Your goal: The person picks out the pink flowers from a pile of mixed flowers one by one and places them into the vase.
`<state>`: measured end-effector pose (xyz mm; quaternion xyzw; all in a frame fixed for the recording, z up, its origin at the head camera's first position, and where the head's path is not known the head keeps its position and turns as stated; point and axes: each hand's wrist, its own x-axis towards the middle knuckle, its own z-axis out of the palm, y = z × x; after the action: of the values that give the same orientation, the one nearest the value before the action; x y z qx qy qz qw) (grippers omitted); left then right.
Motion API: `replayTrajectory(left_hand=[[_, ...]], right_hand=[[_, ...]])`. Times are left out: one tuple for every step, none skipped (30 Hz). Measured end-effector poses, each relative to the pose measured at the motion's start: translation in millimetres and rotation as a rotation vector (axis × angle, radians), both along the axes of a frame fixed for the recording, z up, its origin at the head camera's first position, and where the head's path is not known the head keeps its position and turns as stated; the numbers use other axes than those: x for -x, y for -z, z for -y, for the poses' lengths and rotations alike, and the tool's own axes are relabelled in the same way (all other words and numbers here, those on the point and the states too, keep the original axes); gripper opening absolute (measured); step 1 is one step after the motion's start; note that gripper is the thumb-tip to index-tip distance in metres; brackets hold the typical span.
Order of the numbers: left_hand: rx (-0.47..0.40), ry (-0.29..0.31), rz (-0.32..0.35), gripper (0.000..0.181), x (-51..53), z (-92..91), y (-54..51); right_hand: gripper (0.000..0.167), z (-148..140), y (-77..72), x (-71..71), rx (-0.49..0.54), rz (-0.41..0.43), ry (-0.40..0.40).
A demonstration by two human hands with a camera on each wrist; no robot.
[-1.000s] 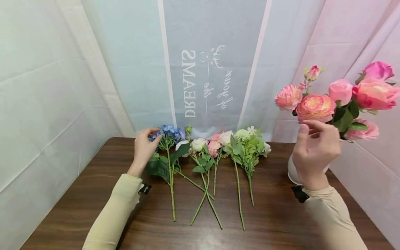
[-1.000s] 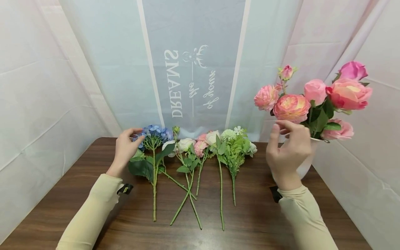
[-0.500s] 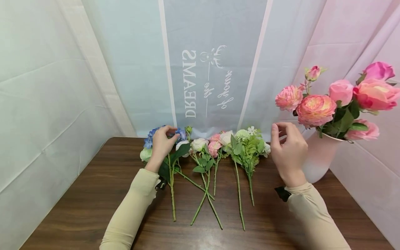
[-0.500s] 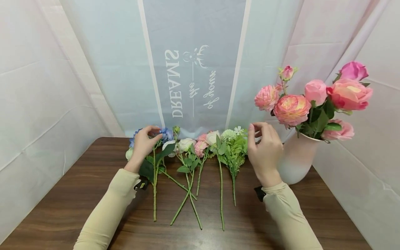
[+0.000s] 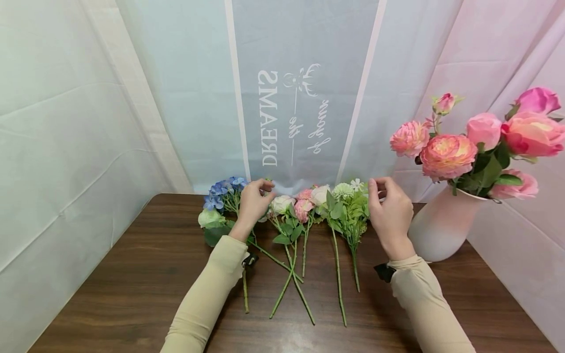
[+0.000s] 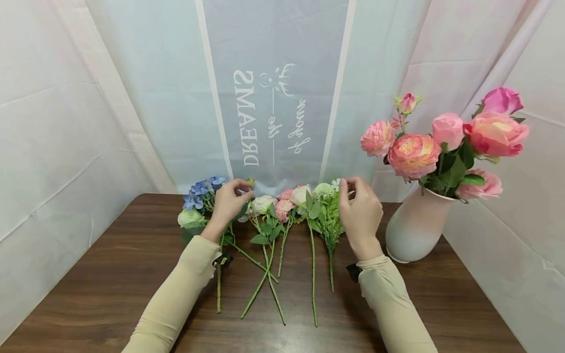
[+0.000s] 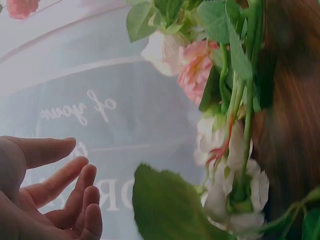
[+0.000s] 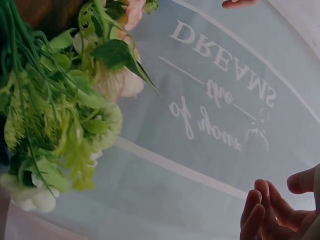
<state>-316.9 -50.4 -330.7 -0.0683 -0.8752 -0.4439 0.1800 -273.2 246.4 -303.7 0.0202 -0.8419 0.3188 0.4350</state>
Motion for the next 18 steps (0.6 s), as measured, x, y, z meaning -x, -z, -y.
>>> replayTrajectory(left_hand=[[0.006,0.001,0.008,0.019,0.2,-2.8,0.2],[0.011,0.002,0.015,0.018,0.7,-5.4,0.8],[0.018,0.002,0.018,0.018,1.1,-8.0,1.5],[0.022,0.005,0.02,0.017,1.5,-10.4,2.0],[0.026,0.007,0.02,0.017,1.8,-12.8,2.5],[0.03,0.009,0.02,0.016,2.0,-15.0,3.0],[0.034,0.014,0.023,0.016,2.1,-17.4,3.2],[0.04,0.02,0.024,0.015,2.7,-19.6,3.9],[0.049,0.025,0.026,0.015,3.2,-21.8,4.6],[0.056,0.031,0.032,0.015,3.4,-24.0,5.1],[0.069,0.037,0.039,0.015,4.1,-25.9,6.2],[0.08,0.044,0.048,0.016,4.7,-27.8,7.4],[0.091,0.05,0.056,0.017,5.3,-29.6,8.7],[0.101,0.056,0.064,0.017,5.8,-31.2,10.0],[0.11,0.06,0.076,0.017,5.9,-32.8,11.2],[0.116,0.064,0.083,0.017,5.8,-34.3,12.3],[0.12,0.068,0.09,0.017,5.9,-35.7,13.4],[0.12,0.072,0.096,0.016,5.5,-37.4,13.9]], right_hand=[[0.032,0,1.8,0.5,0.001,0.014,0.005],[0.031,1,3.4,1.1,0.001,0.03,0.009],[0.031,0,5.3,1.9,0.002,0.047,0.011],[0.031,1,6.5,2.2,0.003,0.064,0.013],[0.031,1,7.6,2.4,0.001,0.081,0.014],[0.031,1,8.5,2.5,0.0,0.097,0.016],[0.03,1,9.2,2.7,0.001,0.111,0.014],[0.03,1,9.9,2.7,-0.001,0.125,0.013],[0.031,0,10.5,2.9,-0.003,0.14,0.014],[0.033,0,11.2,2.8,-0.008,0.156,0.015],[0.034,0,12.2,2.9,-0.012,0.174,0.018],[0.036,-1,13.1,3.0,-0.014,0.19,0.021],[0.037,-1,14.1,3.1,-0.016,0.205,0.023],[0.038,-1,15.0,3.2,-0.017,0.22,0.025],[0.039,-2,16.0,3.5,-0.017,0.231,0.026],[0.039,-2,16.9,3.4,-0.018,0.239,0.027],[0.038,-3,17.7,3.6,-0.018,0.244,0.026],[0.037,-3,18.3,3.5,-0.019,0.244,0.024]])
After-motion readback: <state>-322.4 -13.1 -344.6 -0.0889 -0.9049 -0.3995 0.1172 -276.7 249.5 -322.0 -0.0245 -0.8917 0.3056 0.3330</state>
